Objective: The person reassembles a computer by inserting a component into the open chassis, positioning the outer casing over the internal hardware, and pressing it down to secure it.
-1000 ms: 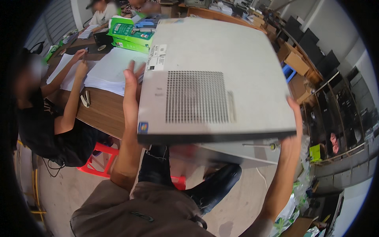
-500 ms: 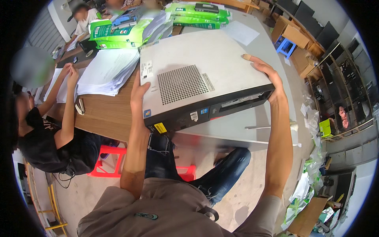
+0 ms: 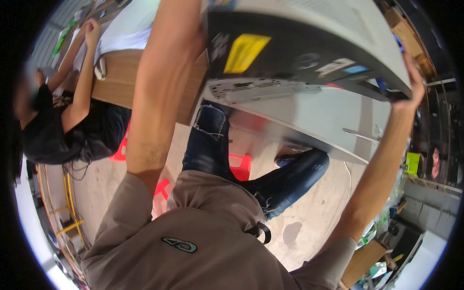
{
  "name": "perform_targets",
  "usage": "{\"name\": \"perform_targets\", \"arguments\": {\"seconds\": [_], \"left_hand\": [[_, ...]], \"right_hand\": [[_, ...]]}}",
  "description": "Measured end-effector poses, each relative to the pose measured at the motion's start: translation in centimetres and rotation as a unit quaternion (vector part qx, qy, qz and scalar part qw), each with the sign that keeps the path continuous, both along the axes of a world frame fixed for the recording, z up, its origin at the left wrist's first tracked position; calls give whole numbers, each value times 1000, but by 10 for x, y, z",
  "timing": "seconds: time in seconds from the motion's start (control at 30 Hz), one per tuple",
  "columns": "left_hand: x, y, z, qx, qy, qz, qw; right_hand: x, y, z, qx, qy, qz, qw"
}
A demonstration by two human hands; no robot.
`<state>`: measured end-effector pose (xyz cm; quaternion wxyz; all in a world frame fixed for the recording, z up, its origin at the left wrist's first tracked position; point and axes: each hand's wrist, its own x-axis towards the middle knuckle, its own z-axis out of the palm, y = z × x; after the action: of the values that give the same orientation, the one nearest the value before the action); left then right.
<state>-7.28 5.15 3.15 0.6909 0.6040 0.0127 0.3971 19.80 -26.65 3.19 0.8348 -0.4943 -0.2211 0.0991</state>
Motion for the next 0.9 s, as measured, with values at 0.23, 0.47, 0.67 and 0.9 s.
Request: {"name": "perform_targets", "arguments": {"seconds": [0.23, 0.47, 0.67, 0.9], "left_hand": [[1, -11, 13, 68, -15, 61, 996], [-13, -34, 20, 179, 0, 217, 960], [-24, -1, -23, -100, -26, -20, 994], [-11, 3, -65, -158, -57, -44, 985]], "right_hand": [[-56, 44, 32, -92, -21, -110, 989], [8, 0, -7, -98, -416, 133, 894], [8, 11, -38, -143, -304, 97, 937], [-3, 38, -54, -128, -54, 64, 988]]}}
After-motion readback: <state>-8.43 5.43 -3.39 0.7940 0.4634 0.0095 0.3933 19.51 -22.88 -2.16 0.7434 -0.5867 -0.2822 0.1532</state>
